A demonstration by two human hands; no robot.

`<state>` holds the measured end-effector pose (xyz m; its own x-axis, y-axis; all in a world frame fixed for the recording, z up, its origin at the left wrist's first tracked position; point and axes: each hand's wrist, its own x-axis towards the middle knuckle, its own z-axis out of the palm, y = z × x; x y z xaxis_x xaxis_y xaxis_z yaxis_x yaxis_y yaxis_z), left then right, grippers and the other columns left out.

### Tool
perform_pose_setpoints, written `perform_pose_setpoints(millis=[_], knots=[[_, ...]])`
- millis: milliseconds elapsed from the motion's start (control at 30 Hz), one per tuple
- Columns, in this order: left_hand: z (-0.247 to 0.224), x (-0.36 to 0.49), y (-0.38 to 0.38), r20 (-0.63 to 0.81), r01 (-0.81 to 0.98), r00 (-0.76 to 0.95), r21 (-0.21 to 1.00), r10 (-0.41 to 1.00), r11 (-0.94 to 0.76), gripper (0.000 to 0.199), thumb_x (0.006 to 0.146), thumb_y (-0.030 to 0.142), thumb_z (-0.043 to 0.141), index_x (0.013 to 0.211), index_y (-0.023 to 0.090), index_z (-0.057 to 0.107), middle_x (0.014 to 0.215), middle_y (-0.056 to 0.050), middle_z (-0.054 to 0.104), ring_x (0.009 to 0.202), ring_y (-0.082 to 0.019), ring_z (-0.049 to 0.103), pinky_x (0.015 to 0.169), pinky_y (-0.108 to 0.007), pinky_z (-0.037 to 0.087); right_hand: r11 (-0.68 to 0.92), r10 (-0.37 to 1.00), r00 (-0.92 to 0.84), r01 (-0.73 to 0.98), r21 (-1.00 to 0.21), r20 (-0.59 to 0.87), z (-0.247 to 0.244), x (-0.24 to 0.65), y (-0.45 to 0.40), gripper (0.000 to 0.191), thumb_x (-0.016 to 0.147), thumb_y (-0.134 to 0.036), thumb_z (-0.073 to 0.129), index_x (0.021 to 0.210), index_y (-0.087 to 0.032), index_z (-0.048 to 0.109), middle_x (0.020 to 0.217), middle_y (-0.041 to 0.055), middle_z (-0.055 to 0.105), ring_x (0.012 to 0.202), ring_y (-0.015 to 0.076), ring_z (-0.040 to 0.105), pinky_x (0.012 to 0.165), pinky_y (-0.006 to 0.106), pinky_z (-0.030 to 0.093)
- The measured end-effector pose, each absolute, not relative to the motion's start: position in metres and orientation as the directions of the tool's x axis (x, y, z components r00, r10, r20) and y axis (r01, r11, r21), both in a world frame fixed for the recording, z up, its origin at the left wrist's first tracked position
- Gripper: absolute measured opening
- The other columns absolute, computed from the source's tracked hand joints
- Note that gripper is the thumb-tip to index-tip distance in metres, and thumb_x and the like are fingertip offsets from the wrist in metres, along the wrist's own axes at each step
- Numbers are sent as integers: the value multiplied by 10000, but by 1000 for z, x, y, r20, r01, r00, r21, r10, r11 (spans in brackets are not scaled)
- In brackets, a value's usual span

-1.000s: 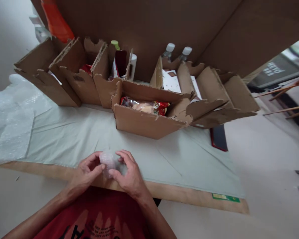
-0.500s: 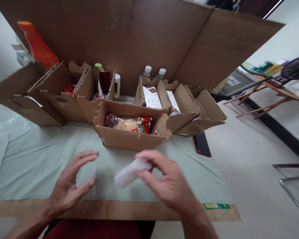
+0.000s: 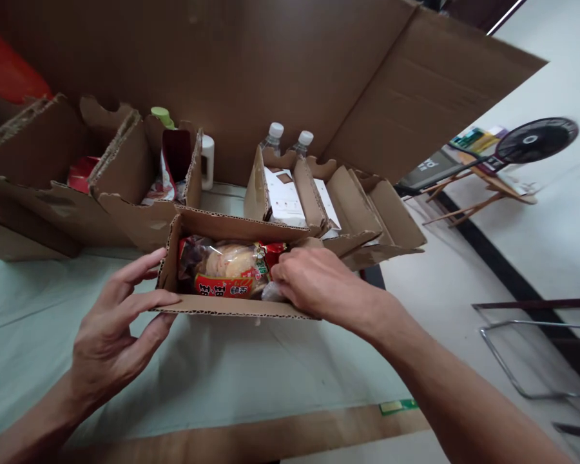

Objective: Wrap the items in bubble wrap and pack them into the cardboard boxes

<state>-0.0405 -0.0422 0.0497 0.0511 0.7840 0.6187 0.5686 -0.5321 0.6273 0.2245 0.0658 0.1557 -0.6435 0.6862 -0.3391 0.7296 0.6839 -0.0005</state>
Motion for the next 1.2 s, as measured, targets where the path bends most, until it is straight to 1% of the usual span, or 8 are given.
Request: perform_pose_setpoints(millis=[267,367,433,567,667,800,1033,1200], knots=[[48,-39,-42,564,528,20,695,826,-487,281,899,129,626,1092,324,687,1542,-4,504,1336,-284,566,1084,-517,531,601,712,-663,746,-286,-232,115,224,82,340,815,-256,668,489,-244,574,516,11,615,482,147,521,565,316,357],[43,-38,-45,580,489,-81,732,810,-475,466,890,176,666,1308,374,606,1585,-8,448,1404,-301,508,1143,-556,472,631,726,-681,714,-303,-95,132,233,72,211,835,-390,707,672,-257,726,714,35,734,695,208,665,714,358,467],[36,-40,-49,567,443,-180,776,804,-449,648,878,244,705,1466,383,472,1611,-37,408,1425,-314,482,1158,-562,450,630,773,-618,725,-277,141,148,251,52,187,867,-447,709,927,-289,790,948,37,784,925,253,708,873,418,496],[15,-47,-51,416,365,-221,874,882,-321,787,885,355,721,1568,361,331,1639,-73,374,1454,-315,441,1169,-526,431,352,848,-140,870,-346,511,144,303,-6,220,931,-384,689,1125,-316,764,1119,54,771,1064,239,703,1011,430,504],[-3,-45,-42,270,275,-152,936,951,-222,837,886,409,730,1591,316,287,1646,-110,368,1481,-314,407,1213,-523,364,148,939,57,821,-551,338,96,322,-28,412,881,-489,714,1236,-280,705,1163,78,759,967,238,722,924,438,563],[-14,-30,-19,200,125,-64,974,978,-191,829,852,535,739,1531,218,383,1537,-156,495,1412,-322,482,1201,-504,372,89,995,-25,673,-734,99,32,290,-15,766,719,-666,763,1289,-172,635,1219,157,730,954,285,718,848,462,589],[-12,-33,-77,139,167,-147,979,979,-114,696,860,584,706,1405,194,517,1360,-137,630,1335,-310,552,1172,-476,399,178,984,-101,600,-780,147,31,242,-61,419,909,-554,601,1083,-194,727,1050,113,775,1055,328,703,963,487,546],[1,-79,-157,57,268,-309,963,950,30,616,834,565,746,1313,208,596,1189,-122,705,1246,-335,617,1113,-491,470,298,952,-233,585,-754,196,51,208,-106,455,911,-499,622,1301,-269,665,1284,108,698,1191,335,642,966,459,558]])
